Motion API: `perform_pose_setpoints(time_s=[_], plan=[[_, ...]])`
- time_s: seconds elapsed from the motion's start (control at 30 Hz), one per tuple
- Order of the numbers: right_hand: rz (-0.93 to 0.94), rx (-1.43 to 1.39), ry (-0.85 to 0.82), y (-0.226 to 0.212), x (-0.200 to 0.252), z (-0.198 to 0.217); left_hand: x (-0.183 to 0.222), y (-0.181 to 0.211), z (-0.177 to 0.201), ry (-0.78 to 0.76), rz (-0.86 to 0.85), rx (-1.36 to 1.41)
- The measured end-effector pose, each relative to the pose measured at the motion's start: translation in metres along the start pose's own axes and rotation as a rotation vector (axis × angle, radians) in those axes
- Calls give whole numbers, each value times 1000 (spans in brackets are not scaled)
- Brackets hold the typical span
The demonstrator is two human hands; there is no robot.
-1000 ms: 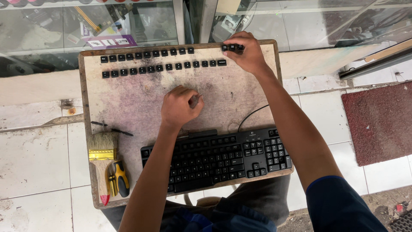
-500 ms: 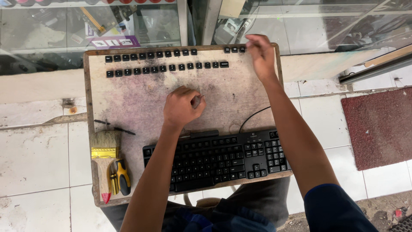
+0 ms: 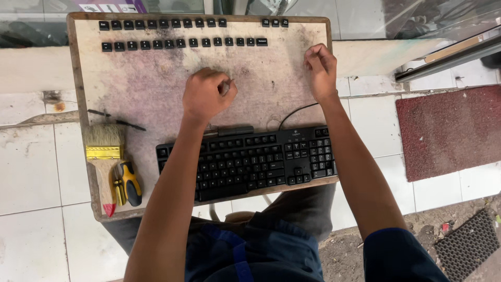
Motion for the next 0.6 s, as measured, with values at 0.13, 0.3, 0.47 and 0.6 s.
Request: perform_pose_setpoints(time_s=[0.13, 0.3, 0.47, 0.6], plan=[[-135, -180, -50, 5, 10, 8, 2, 2, 0, 7, -19, -6], [-202, -104, -144, 13, 13, 15, 8, -4, -7, -20, 2, -10], [-185, -34, -22, 10, 17, 13, 13, -15, -15, 11, 13, -60], [-162, -17, 3, 12, 16, 14, 15, -21, -21, 5, 26, -60]])
Point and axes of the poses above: each hand's wrist, its own x-axis away from the middle knuckle, its own z-axis out of the back of the hand, y = z × x, the point moved 9 cm from there along -x, towards the middle knuckle, and after that the axes turned 2 degrees about y, right-handed, at the moved point
